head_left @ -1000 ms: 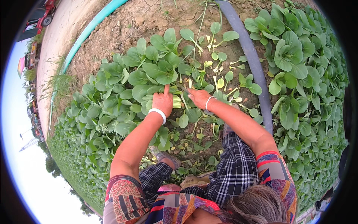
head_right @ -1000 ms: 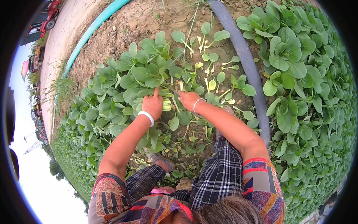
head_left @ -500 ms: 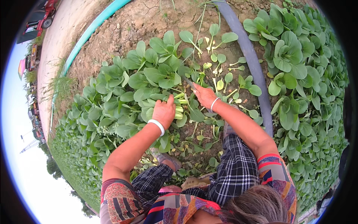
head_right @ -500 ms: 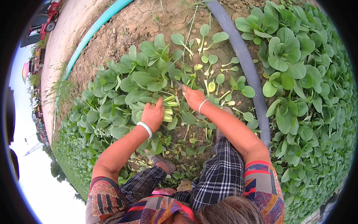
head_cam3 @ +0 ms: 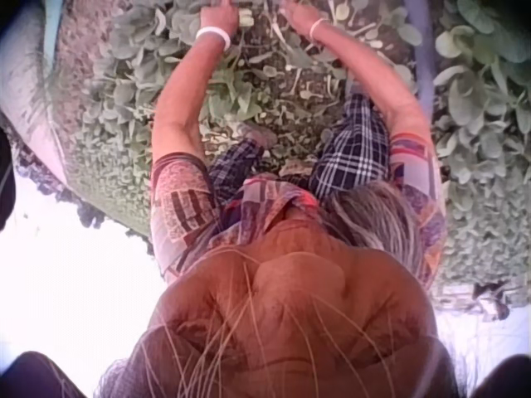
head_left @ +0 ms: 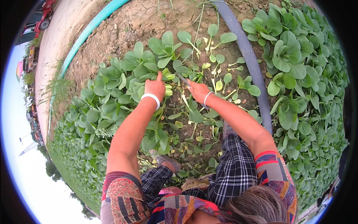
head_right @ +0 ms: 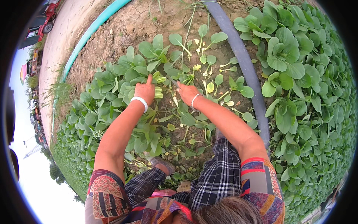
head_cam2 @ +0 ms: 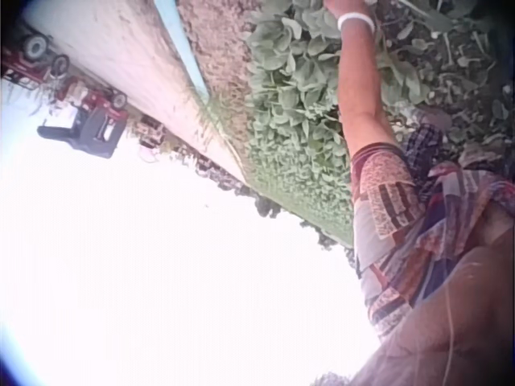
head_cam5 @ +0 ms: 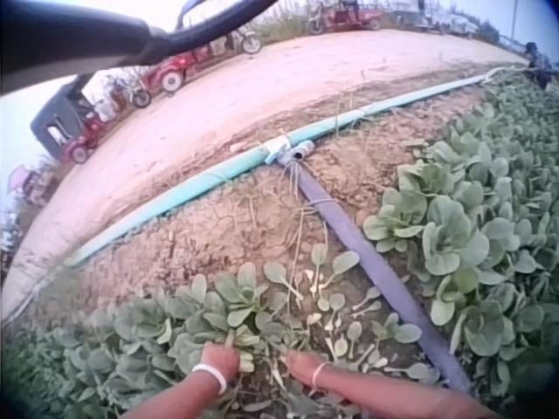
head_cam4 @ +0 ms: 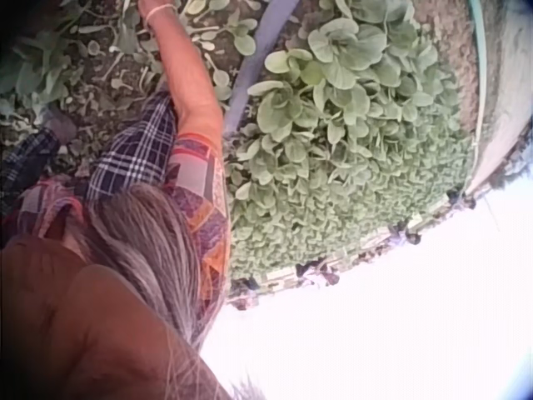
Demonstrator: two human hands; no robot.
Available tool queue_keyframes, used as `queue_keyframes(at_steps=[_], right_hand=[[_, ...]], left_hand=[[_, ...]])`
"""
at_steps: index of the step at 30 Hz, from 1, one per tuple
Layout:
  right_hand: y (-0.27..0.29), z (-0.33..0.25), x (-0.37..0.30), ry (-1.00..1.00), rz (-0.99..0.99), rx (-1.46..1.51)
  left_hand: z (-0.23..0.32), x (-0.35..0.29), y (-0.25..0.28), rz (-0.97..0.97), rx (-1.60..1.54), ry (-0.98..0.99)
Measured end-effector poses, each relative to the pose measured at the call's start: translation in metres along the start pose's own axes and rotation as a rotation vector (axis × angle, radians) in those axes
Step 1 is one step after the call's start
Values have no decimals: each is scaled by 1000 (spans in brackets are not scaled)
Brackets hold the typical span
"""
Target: The person harvests leafy green vegetables by cutting them near the base with a knife and placing them into a white plastic basket. The person repeatedly selects, cuts, and collects the vegetables while squatting in the field.
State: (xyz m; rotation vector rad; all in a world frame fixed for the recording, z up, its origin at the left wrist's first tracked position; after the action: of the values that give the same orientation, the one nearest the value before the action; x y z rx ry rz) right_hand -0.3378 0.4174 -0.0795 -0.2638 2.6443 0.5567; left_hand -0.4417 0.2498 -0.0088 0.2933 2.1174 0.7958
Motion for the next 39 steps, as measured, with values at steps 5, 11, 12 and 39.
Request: queue_keyframes(at_steps=[5, 11, 12, 39], right_hand=[[-10, -1, 12, -43, -73, -41], [-16, 8, 26, -8, -54, -55], [-16, -1, 24, -75, -106, 15], [-14, -4, 9, -137, -176, 36]], left_hand=[[11, -14, -16, 73, 1, 26], [25, -20, -19, 134, 11, 39], [24, -25, -20, 124, 8, 49], [47, -51, -15, 70, -85, 88]])
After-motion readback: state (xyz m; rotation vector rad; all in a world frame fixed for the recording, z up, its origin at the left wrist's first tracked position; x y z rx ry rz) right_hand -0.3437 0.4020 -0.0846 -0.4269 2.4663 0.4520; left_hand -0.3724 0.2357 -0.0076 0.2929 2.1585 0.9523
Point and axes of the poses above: each hand's wrist, its own x-axis towards the middle knuckle, its own y-axis out of the back of the hand, z = x × y, the point moved 3 cm from there along x, towards the middle knuckle, and after that the axes turned 7 degrees about x, right-handed, at the moved point
